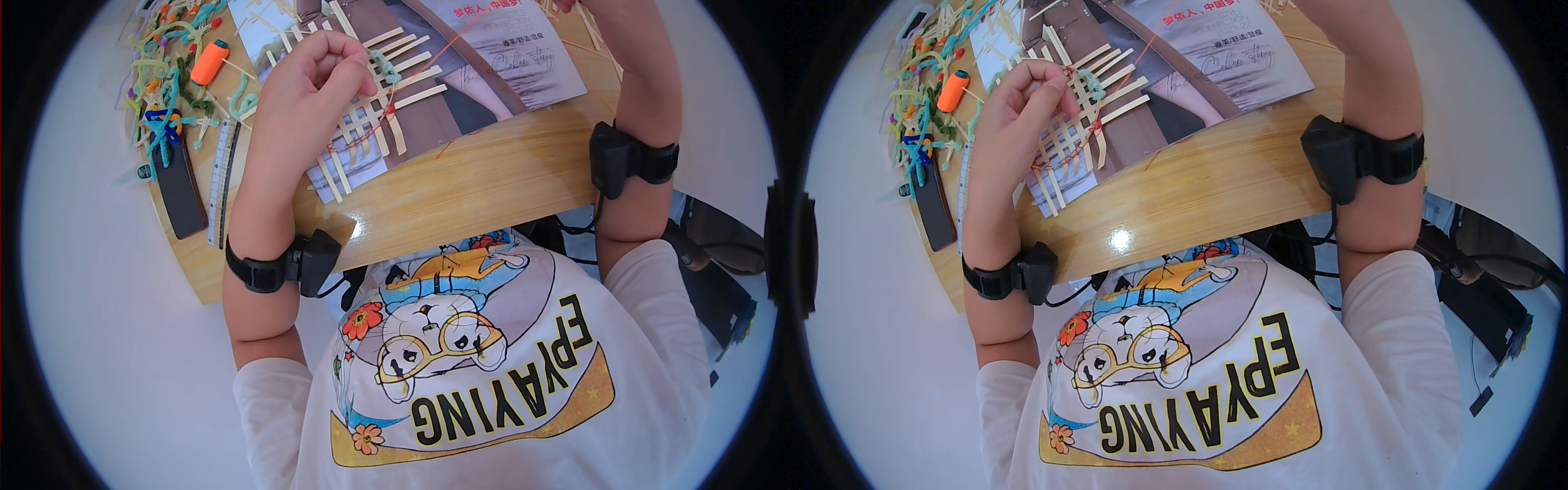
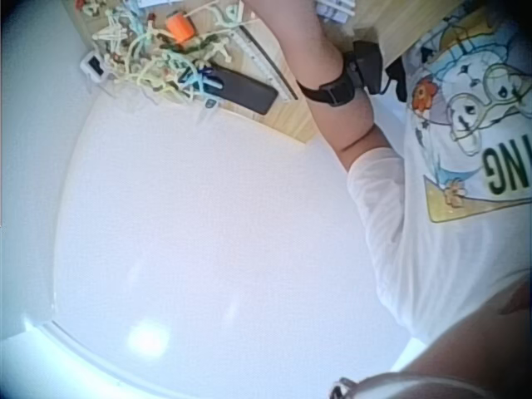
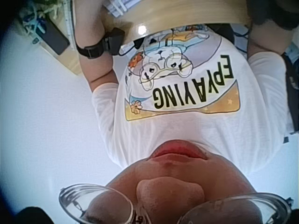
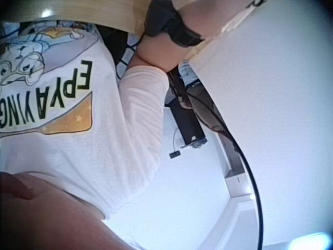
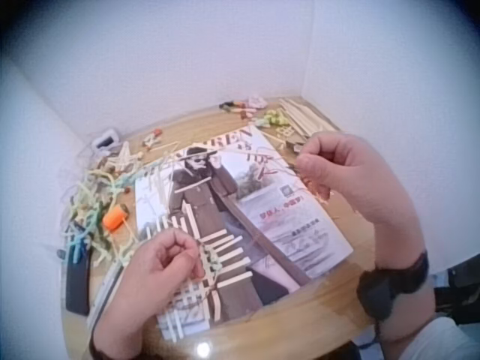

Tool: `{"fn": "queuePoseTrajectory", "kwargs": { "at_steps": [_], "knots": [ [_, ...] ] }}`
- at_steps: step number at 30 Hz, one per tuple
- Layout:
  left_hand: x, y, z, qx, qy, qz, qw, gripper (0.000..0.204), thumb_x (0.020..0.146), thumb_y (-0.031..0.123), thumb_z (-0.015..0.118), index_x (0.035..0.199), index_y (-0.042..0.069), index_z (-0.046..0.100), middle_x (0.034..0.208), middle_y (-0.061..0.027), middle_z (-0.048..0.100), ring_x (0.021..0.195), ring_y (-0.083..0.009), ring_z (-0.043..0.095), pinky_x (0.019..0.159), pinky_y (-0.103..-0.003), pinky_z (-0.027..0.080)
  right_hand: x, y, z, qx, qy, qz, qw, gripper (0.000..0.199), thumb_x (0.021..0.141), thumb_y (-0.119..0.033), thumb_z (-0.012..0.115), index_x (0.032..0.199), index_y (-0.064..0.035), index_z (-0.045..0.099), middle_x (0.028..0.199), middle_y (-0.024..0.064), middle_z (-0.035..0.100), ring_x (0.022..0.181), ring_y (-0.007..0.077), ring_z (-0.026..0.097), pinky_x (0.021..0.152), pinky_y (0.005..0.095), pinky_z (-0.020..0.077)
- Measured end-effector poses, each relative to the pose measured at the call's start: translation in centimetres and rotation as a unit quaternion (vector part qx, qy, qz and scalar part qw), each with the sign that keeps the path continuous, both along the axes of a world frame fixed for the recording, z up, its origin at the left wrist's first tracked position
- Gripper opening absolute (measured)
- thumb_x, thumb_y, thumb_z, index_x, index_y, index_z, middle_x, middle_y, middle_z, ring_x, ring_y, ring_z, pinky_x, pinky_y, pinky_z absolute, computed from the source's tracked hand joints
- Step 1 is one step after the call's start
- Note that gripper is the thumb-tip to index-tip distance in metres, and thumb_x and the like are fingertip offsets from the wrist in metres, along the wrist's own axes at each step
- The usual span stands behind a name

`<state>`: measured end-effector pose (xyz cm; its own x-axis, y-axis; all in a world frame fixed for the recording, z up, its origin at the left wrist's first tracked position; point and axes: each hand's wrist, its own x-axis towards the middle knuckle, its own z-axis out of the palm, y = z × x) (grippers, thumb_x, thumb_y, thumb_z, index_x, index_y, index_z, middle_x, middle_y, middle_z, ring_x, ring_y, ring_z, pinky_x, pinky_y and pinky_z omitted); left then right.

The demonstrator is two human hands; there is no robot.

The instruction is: Weaving a decorative mat using bamboo sticks and orange thread on a desk.

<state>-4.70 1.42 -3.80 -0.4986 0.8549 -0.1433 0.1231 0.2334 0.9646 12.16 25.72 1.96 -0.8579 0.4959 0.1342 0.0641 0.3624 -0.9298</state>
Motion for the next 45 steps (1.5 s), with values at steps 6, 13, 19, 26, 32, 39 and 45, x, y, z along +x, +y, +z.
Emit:
{"fn": "queuePoseTrajectory", "kwargs": {
  "at_steps": [6, 13, 19, 26, 32, 39, 45],
  "knots": [
    [0.2, 0.0, 0.1, 0.006, 0.008, 0.002, 1.0, 0.015, 0.091, 0.017, 0.058, 0.097, 0.003, 0.06, 0.077, -0.0013, 0.068, 0.072, -0.0037, 0.059, 0.059, -0.019, 0.042, -0.2, -0.4, -0.4, -0.018, 0.025, 0.025, 0.999, 0.014, 0.093, -0.018, 0.063, 0.088, -0.0043, 0.063, 0.073, -0.0015, 0.061, 0.061, 0.0036, 0.053, 0.056, 0.0165, 0.0447],
    [0.1, 0.0, -0.1, 0.01, -0.003, -0.006, 1.0, 0.014, 0.091, 0.016, 0.057, 0.097, 0.003, 0.06, 0.077, -0.002, 0.067, 0.073, -0.0045, 0.06, 0.062, -0.019, 0.044, 0.0, -0.2, -0.6, -0.027, 0.064, -0.011, 0.998, 0.018, 0.093, -0.021, 0.064, 0.086, -0.0056, 0.062, 0.068, -0.002, 0.058, 0.058, 0.004, 0.051, 0.055, 0.017, 0.0439],
    [0.2, -0.1, 0.1, 0.011, 0.01, -0.007, 1.0, 0.014, 0.091, 0.016, 0.057, 0.097, 0.003, 0.06, 0.076, -0.0012, 0.066, 0.071, -0.0038, 0.058, 0.06, -0.019, 0.042, 0.6, -0.4, 1.1, -0.086, 0.055, 0.078, 0.992, 0.021, 0.094, -0.024, 0.064, 0.083, -0.0062, 0.061, 0.065, -0.0025, 0.055, 0.055, 0.0042, 0.048, 0.051, 0.018, 0.0405],
    [0.1, -0.1, 0.4, -0.01, 0.006, -0.031, 0.999, 0.014, 0.096, 0.015, 0.055, 0.102, 0.002, 0.057, 0.08, -0.0012, 0.061, 0.077, -0.0063, 0.056, 0.074, -0.021, 0.043, 0.6, 0.3, -0.1, -0.028, 0.007, -0.03, 0.999, 0.021, 0.094, -0.023, 0.063, 0.083, -0.0058, 0.059, 0.065, -0.0031, 0.053, 0.055, 0.0044, 0.047, 0.052, 0.018, 0.0407],
    [0.3, 0.0, 0.6, -0.013, 0.008, -0.03, 0.999, 0.013, 0.095, 0.014, 0.057, 0.1, 0.002, 0.058, 0.083, -0.0024, 0.064, 0.081, -0.0074, 0.058, 0.078, -0.022, 0.045, 0.3, 0.7, -0.3, -0.082, 0.186, 0.052, 0.978, 0.015, 0.096, -0.018, 0.06, 0.091, -0.0034, 0.059, 0.073, -0.0009, 0.057, 0.061, 0.0053, 0.051, 0.056, 0.0188, 0.0434],
    [0.7, -0.1, 0.7, 0.001, 0.027, -0.041, 0.999, 0.012, 0.093, 0.015, 0.059, 0.096, 0.004, 0.062, 0.096, -0.0058, 0.069, 0.089, -0.0092, 0.061, 0.083, -0.024, 0.048, -0.2, -2.1, 1.2, 0.075, 0.3, -0.062, 0.949, 0.009, 0.094, -0.01, 0.061, 0.096, -0.0009, 0.06, 0.077, 0.0002, 0.058, 0.066, 0.0056, 0.054, 0.061, 0.0181, 0.0448],
    [1.0, 0.0, 1.1, 0.026, 0.014, -0.095, 0.995, 0.007, 0.09, 0.006, 0.054, 0.093, 0.002, 0.059, 0.112, -0.01, 0.065, 0.084, -0.0082, 0.059, 0.082, -0.024, 0.049, -1.3, -4.9, 4.8, 0.068, 0.295, 0.004, 0.953, 0.009, 0.092, -0.009, 0.063, 0.095, -0.0002, 0.062, 0.081, 0.0014, 0.062, 0.069, 0.0045, 0.055, 0.063, 0.017, 0.0457]
  ]
}}
